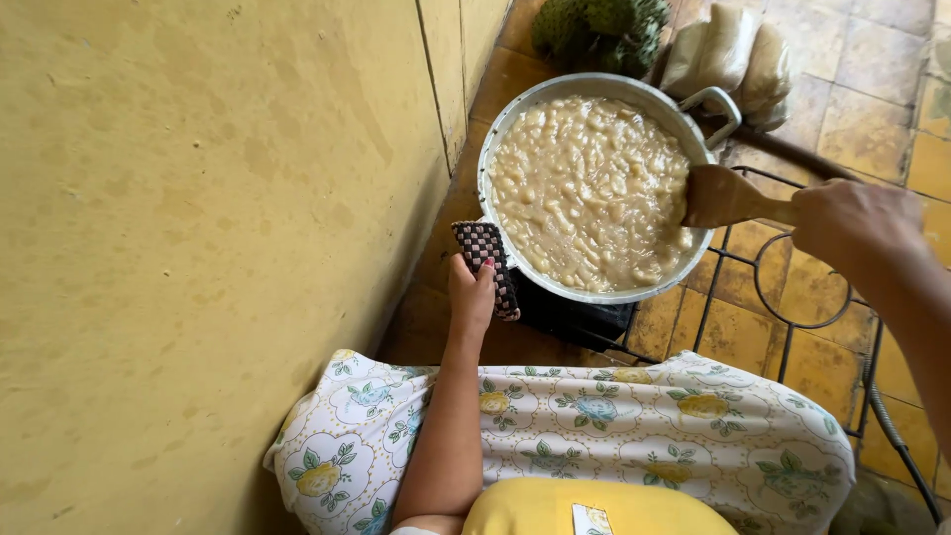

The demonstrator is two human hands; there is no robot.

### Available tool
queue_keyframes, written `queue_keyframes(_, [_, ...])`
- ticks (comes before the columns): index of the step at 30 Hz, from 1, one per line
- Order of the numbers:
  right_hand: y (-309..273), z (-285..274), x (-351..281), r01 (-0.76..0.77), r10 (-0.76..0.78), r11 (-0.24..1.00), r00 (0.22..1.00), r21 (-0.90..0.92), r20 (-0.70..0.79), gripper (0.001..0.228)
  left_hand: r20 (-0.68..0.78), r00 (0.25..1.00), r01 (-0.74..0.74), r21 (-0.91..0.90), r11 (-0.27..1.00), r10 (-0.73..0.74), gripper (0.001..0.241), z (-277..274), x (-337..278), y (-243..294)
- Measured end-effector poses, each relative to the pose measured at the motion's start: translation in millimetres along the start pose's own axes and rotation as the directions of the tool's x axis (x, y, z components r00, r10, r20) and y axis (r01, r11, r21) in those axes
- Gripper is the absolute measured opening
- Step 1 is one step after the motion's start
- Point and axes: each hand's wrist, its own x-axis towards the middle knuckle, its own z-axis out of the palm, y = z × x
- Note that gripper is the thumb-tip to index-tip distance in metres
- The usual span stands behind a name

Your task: Stirring a thick mixture in a large pot on a floor-level stove using a wooden spatula

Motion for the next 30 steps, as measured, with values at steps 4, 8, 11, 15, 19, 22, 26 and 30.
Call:
queue_keyframes(4, [-36.2,47.6,47.0,0.124,-0.116,0.976,0.992,0.178,-0.058,0.022,-0.016,0.999,-0.046,0.095,0.994,0.048,0.022,2.8,3.4,-6.4])
queue_keyframes(8, [-73.7,57.6,65.4,0.179,-0.090,0.883,0.972,0.435,-0.218,0.027,-0.001,1.000,0.022,0.120,0.993,-0.022,0.023,2.2,1.2,4.9])
queue_keyframes(11, [-93.8,54.5,79.4,0.240,-0.136,0.860,0.958,0.451,-0.251,0.025,-0.014,0.999,-0.044,0.170,0.985,0.047,0.021,3.4,4.9,-5.8])
queue_keyframes(15, [-112.3,48.4,81.4,0.304,-0.138,0.833,0.923,0.463,-0.359,0.026,-0.007,0.999,-0.051,0.183,0.982,0.053,0.021,1.0,3.3,-2.8])
queue_keyframes(19, [-110.6,8.8,45.2,0.306,-0.146,0.941,0.752,0.144,-0.643,0.028,0.021,1.000,-0.016,0.160,0.987,0.012,0.022,-2.4,-0.8,10.9])
queue_keyframes(22, [-100.0,-12.4,24.1,0.235,-0.199,0.970,0.643,-0.057,-0.740,0.028,0.032,0.999,-0.001,0.157,0.988,-0.004,0.023,-3.9,-0.4,13.3])
queue_keyframes(26, [-65.4,-45.3,-14.8,0.150,-0.256,0.964,0.754,-0.221,-0.605,0.037,0.049,0.998,0.043,0.062,0.997,-0.046,0.022,-3.6,1.0,12.2])
queue_keyframes(30, [-23.8,-52.3,-42.8,0.022,-0.110,0.980,0.890,-0.200,-0.442,0.041,0.054,0.998,0.028,0.109,0.994,-0.034,0.023,-4.4,0.0,10.5])
